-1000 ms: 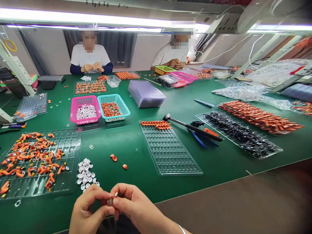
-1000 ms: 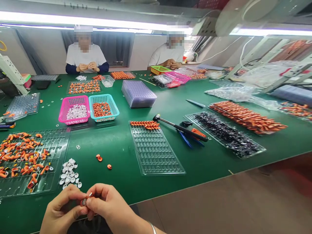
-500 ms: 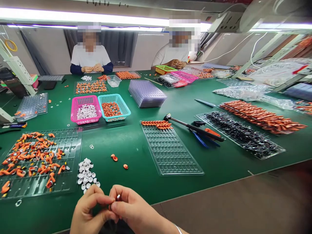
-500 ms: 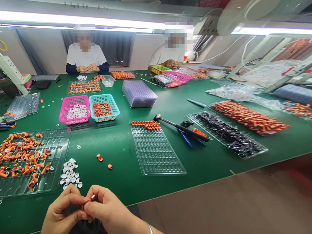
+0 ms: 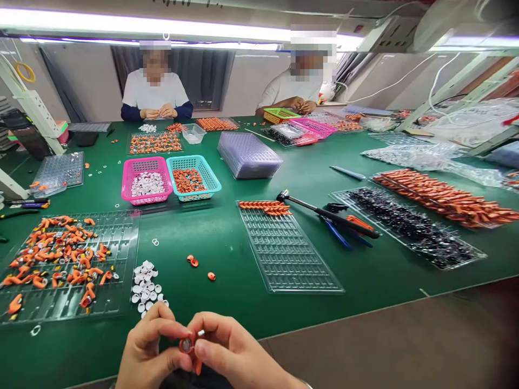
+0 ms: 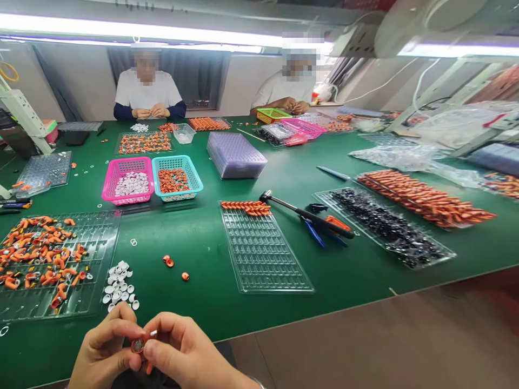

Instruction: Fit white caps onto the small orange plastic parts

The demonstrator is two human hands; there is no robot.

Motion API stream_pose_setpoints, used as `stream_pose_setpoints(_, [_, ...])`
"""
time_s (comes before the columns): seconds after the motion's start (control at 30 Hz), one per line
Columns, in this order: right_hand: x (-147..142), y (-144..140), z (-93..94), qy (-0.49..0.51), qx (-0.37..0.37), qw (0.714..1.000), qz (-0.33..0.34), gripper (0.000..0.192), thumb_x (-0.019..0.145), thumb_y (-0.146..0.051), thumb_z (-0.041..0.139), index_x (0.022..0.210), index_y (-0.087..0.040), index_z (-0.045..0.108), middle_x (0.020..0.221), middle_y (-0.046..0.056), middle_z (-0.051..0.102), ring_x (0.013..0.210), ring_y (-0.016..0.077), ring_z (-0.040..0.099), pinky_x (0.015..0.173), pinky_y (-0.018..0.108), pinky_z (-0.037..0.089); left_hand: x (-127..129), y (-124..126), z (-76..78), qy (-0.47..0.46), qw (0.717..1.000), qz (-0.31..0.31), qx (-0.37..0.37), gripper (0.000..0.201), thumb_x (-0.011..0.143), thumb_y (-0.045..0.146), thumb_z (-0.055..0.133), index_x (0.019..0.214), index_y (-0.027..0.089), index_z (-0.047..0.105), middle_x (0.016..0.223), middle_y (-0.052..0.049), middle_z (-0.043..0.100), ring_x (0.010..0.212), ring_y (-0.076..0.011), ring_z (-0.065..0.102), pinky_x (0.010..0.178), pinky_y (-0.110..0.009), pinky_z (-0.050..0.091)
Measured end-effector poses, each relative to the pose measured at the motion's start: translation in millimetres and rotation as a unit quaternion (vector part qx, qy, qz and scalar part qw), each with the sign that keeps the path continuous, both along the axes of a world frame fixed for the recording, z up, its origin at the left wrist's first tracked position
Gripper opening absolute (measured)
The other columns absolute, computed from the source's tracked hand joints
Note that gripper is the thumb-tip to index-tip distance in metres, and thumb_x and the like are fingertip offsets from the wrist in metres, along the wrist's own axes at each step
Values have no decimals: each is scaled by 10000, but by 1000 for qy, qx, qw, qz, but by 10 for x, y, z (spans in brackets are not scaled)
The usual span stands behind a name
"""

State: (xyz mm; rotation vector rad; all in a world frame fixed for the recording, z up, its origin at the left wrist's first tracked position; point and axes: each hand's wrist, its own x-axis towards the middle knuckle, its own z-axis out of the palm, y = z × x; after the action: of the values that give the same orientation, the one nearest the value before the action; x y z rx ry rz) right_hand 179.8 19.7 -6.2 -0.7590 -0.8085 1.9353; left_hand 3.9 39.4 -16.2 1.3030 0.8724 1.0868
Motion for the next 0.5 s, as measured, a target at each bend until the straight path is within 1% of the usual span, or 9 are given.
stream_pose_setpoints(0.1, [-3, -3, 49, -25, 3, 1000, 5, 397, 762, -478, 794, 826, -119, 637, 719, 16, 655, 624, 94, 561, 650, 243, 431, -1, -15, -14, 6, 1000, -2, 6, 151, 696, 378, 867, 811, 297, 814, 723, 12, 546, 684, -143, 504, 624, -236, 438])
stream_pose_setpoints(0.17, [-12, 0, 75, -32, -4, 999, 5, 422, 744, -496, 803, 810, -124, 616, 687, 3, 636, 612, 89, 542, 633, 234, 417, -2, -16, -18, 12, 1000, -9, 23, 142, 707, 353, 864, 833, 311, 813, 723, 13, 546, 678, -143, 505, 621, -235, 441])
stream_pose_setpoints(0.27, [-21, 9, 81, -28, -22, 999, -5, 440, 689, -483, 850, 791, -134, 603, 670, -18, 613, 598, 79, 516, 591, 208, 387, 7, -15, 2, 29, 998, -1, 53, 150, 720, 361, 853, 857, 318, 809, 716, 13, 546, 676, -147, 518, 623, -234, 459])
stream_pose_setpoints(0.37, [-44, 9, 15, 17, -51, 998, -19, 425, 642, -435, 896, 762, -132, 623, 643, -37, 589, 565, 62, 490, 561, 189, 367, 27, -17, 50, 57, 990, 23, 125, 188, 738, 400, 829, 890, 293, 798, 708, 8, 550, 661, -148, 534, 591, -222, 470])
stream_pose_setpoints(0.5, [-121, -29, -149, 131, -98, 986, -21, 407, 609, -380, 933, 752, -117, 657, 656, -26, 613, 548, 46, 516, 559, 169, 385, 56, -16, 140, 124, 962, 32, 243, 217, 784, 410, 786, 943, 265, 757, 710, 11, 556, 610, -136, 551, 525, -201, 485])
